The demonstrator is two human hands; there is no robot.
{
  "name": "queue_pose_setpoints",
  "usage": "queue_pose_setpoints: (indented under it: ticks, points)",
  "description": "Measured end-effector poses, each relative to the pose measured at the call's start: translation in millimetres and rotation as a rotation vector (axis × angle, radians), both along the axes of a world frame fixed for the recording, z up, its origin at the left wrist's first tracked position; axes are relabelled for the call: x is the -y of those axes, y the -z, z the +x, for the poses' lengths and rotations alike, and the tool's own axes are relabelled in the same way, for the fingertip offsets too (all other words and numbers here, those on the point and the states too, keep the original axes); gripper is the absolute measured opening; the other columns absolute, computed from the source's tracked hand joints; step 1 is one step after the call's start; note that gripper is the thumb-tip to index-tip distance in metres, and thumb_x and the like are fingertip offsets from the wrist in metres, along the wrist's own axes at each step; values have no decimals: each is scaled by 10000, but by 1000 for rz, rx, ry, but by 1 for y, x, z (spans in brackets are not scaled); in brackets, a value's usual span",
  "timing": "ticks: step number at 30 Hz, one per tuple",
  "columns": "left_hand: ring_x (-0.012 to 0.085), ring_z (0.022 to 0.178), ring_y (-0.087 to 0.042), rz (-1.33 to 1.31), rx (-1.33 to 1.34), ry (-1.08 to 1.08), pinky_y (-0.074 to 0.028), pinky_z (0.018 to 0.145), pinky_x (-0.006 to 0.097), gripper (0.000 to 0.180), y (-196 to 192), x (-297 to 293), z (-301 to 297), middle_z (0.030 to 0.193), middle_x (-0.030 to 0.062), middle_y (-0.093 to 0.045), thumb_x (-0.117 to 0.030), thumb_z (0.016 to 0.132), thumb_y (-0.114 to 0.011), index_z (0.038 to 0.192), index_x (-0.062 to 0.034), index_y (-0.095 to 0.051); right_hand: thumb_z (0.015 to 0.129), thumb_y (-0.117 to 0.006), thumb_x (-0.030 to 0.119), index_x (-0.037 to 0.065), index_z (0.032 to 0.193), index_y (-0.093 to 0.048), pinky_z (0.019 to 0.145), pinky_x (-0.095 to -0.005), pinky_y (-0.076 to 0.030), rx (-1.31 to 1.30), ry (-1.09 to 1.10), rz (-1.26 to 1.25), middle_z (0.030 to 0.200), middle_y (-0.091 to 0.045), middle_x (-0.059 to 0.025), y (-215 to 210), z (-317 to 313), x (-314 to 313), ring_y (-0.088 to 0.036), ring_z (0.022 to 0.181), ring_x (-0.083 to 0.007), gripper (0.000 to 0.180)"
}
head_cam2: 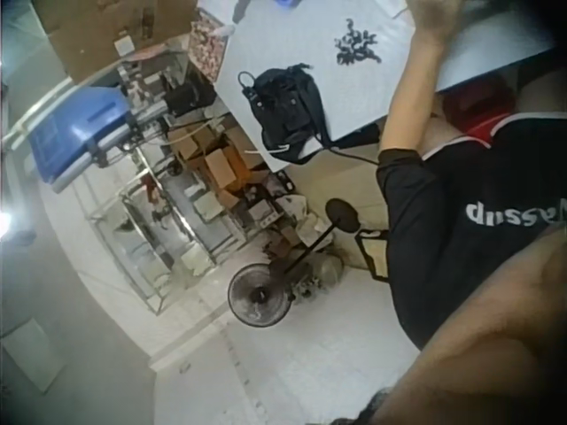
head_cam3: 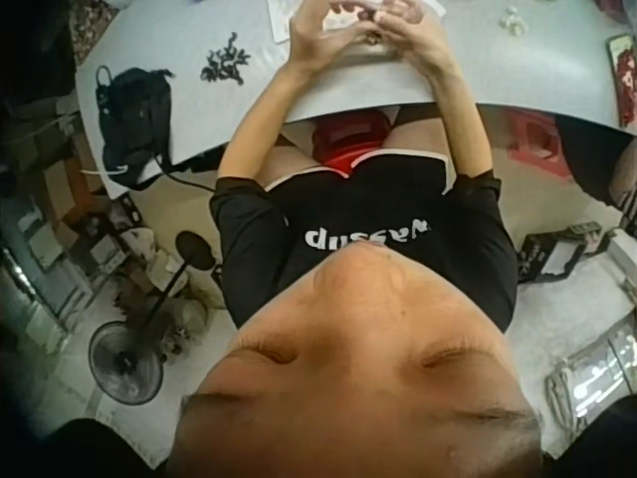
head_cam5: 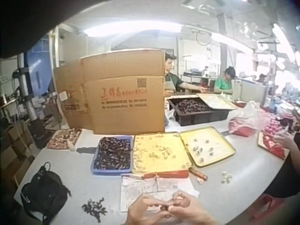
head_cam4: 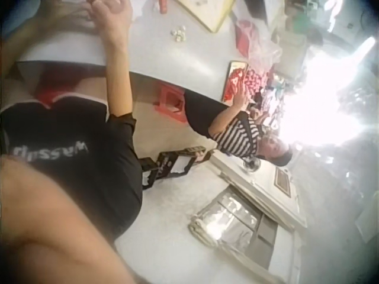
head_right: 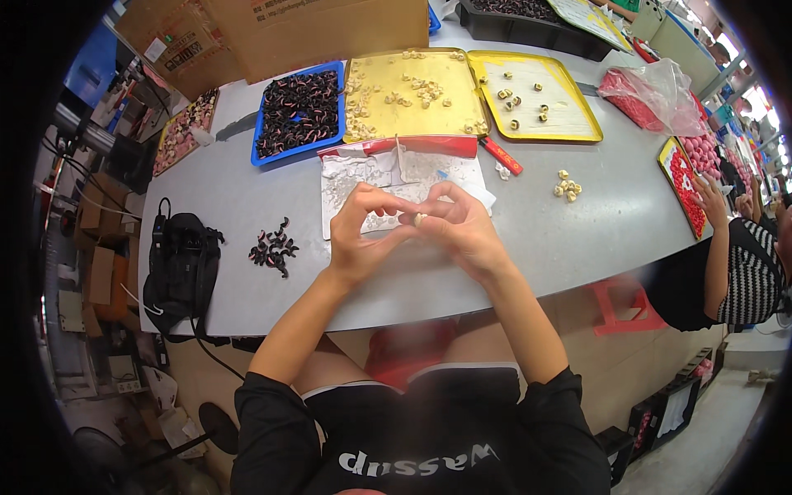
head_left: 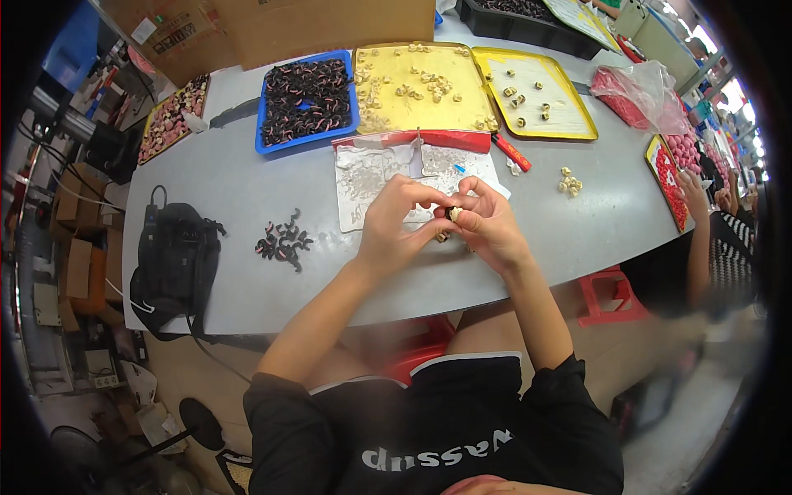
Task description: Applying glue to black plastic components and attaching gold-colored decorative pieces to assemble small items.
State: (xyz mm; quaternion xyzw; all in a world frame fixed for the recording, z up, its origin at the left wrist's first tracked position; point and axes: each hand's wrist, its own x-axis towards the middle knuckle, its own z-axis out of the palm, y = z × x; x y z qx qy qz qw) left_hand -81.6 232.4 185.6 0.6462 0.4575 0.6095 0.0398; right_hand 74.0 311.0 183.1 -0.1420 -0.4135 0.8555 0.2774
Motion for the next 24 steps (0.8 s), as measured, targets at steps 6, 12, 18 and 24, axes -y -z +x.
queue_pose_setpoints:
  ticks: [6, 12, 18, 24]
  points:
    - [195, 739, -562, -18, 0, 35, -478, 646, 299, 348, -1, 1, 2, 847, 44, -625, -88, 662, -798, 951, -83, -605, 799, -708, 58, 76, 1044, -393, 857, -372, -492, -59, -2, 43, 975, -639, -134, 5, 3, -3, -620, 965, -229, 399]
    - [191, 762, -574, -40, 24, 113, -484, 660, 298, 332, -6, 3, 4, 852, 33, -628, -68, 673, -787, 958, -89, -618, 768, -713, 31, 84, 1046, -360, 841, -367, -490, -84, -35, 63, 929, -619, -122, 4, 6, -3, -614, 926, -227, 453]
    - [175, 773, -583, -72, -22, 217, -490, 670, 283, 265, -14, 6, 4, 866, 26, -631, -1, 663, -766, 884, -78, -643, 730, -723, 16, 88, 1038, -352, 821, -355, -494, -82, -91, 94, 920, -614, -128, 2, 12, -2, -614, 909, -229, 488]
    - [177, 768, -572, -134, 15, 291, -483, 662, 281, 292, -19, 11, 4, 862, 31, -624, 47, 606, -745, 846, -72, -628, 705, -712, -38, 87, 1032, -342, 780, -346, -507, -62, -168, 115, 916, -626, -140, -1, 14, 0, -627, 870, -230, 508]
